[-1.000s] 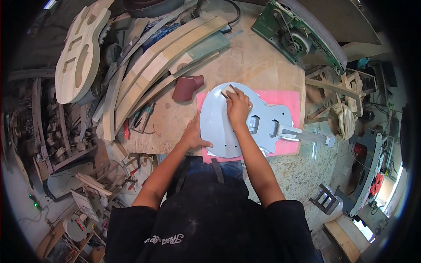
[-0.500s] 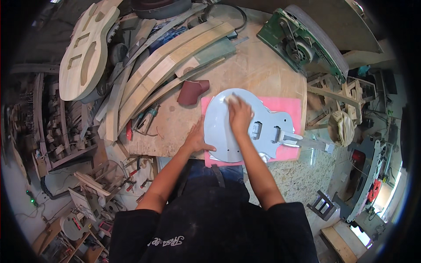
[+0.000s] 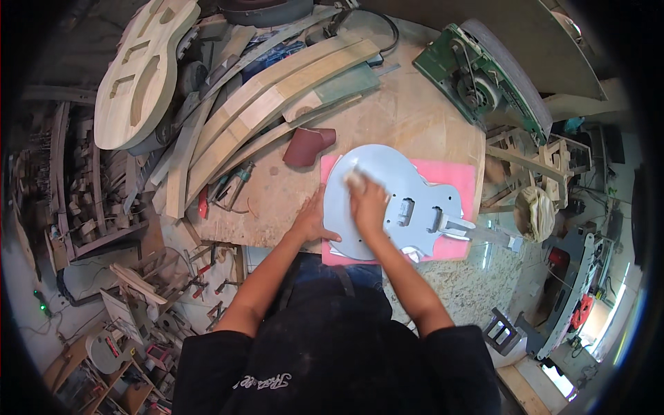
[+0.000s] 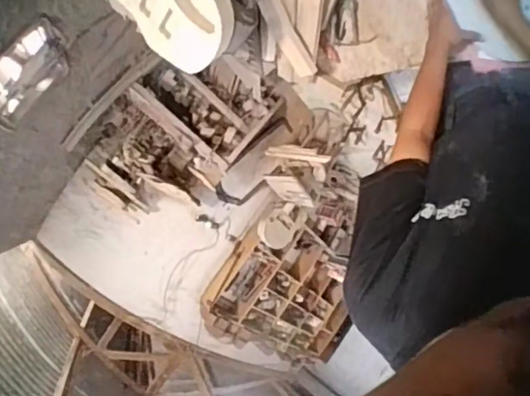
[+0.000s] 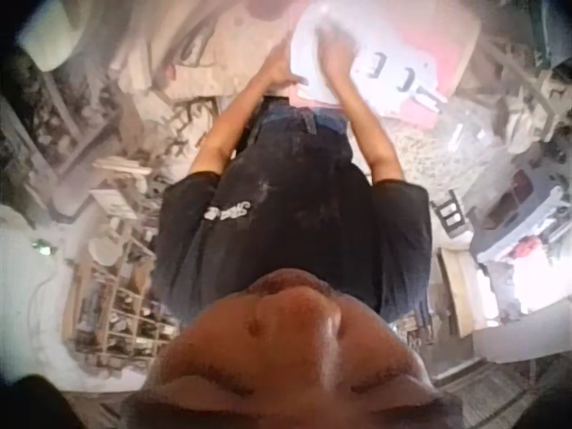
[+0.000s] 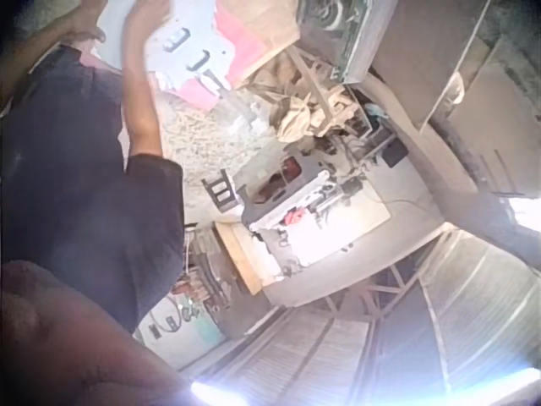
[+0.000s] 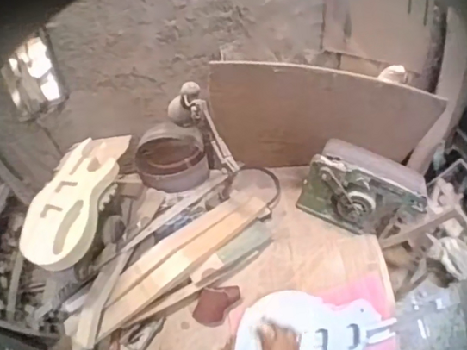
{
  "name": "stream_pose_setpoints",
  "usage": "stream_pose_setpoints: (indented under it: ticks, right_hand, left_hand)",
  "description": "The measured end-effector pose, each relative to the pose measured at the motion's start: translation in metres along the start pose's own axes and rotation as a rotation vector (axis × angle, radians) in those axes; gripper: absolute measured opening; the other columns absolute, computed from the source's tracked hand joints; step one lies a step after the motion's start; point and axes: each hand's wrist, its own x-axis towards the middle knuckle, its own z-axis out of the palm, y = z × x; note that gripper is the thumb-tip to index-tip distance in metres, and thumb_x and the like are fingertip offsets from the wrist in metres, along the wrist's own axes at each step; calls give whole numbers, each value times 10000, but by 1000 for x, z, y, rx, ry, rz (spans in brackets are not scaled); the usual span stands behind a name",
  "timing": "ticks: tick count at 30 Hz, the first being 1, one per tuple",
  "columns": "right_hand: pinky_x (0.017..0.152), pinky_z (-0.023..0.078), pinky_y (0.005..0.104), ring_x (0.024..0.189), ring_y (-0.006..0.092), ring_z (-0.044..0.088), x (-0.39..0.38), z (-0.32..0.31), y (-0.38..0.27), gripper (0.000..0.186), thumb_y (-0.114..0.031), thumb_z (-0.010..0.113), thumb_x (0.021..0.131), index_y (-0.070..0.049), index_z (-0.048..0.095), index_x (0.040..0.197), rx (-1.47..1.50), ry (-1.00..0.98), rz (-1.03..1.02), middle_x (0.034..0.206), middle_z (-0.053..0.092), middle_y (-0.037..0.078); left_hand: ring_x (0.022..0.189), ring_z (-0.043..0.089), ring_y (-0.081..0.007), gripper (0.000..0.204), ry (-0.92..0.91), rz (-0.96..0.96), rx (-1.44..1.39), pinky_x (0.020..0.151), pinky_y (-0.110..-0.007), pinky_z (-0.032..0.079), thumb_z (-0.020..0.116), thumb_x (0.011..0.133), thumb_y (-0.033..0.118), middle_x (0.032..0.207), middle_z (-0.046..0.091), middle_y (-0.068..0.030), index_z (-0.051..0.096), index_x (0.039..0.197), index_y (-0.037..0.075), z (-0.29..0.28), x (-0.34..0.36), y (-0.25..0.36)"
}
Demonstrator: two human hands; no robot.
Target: The person sands the flat surface of a light blue guitar body using a sanding block, moving it in circular and linear motions across different areas of the wood.
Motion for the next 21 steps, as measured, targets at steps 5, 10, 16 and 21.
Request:
stream_pose_setpoints:
  ticks: [5,10,16,21]
  right_hand:
    - [980,465,541,1147,335,618,-9,-32,-8,285,-212,700,924,-191,759,1201,59,-139,-321,1394,646,67]
    - [962,454,554,1169,359,591,76,-31,14,353,-210,673,949,-207,711,1299,-33,64,-26,1376,633,117]
    - [951,462,557,1140,350,615,-41,-19,-24,356,-255,693,960,-166,717,1304,71,-108,-327,1339,649,103]
    - [932,460,556,1119,392,616,60,-34,16,358,-196,684,948,-156,693,1304,38,86,-27,1346,655,144]
  left_hand:
    - [1619,125,-414,1703,-12,-8,-2,1295,-589,123,997,471,548,1727,105,-306,-82,1657,-28,4,-6,-12]
    - [1622,150,-372,1717,-14,-36,27,1310,-546,126,1009,456,535,1734,133,-273,-83,1659,-21,6,-3,-7]
    - [1624,139,-375,1723,1,-24,14,1309,-548,125,1010,454,539,1737,116,-272,-88,1658,-20,7,-10,-14]
    - [1625,131,-375,1721,-27,-43,37,1309,-548,128,1009,458,549,1736,112,-274,-85,1659,-20,2,-5,-5]
